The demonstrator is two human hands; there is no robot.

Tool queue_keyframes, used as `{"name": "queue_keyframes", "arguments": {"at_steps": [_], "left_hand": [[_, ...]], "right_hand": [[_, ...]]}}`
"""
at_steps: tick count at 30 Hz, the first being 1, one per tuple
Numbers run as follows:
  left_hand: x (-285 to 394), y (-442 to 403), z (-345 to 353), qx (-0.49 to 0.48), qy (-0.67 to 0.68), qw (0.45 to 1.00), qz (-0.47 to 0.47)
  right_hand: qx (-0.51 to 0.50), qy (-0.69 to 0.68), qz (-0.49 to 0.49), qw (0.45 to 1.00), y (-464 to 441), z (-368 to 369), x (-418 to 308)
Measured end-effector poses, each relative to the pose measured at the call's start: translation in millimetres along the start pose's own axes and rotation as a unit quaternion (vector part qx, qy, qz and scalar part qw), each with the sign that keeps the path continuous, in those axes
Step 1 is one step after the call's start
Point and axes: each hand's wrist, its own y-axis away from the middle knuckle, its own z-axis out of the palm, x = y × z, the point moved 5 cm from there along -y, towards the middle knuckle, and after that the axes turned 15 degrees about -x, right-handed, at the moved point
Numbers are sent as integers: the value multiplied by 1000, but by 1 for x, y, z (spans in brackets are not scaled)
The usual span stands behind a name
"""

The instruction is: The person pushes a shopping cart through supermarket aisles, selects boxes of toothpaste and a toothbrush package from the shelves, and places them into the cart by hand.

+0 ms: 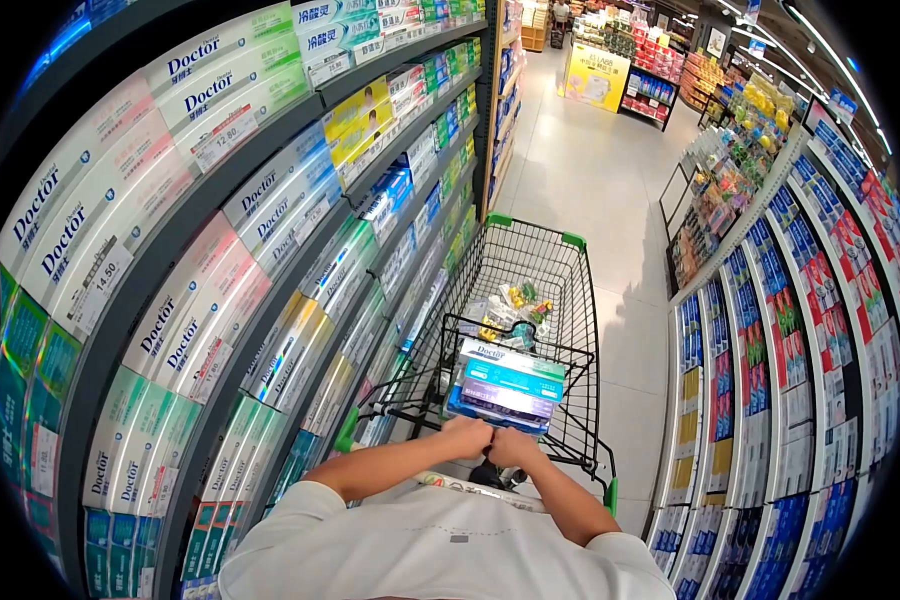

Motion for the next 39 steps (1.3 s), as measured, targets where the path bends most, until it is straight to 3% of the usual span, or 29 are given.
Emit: {"name": "queue_keyframes", "arguments": {"at_steps": [14,20,39], "left_hand": [[-6,-15,-3,-37,-10,999,-16],[-6,-19,-14,7,-7,1000,0],[-13,-36,-37,-33,-1,999,-41]], "right_hand": [[41,-12,-23,999,-11,-6,11],[53,23,-47,997,-3,-23,6],[57,16,-27,998,-28,-39,28]]}}
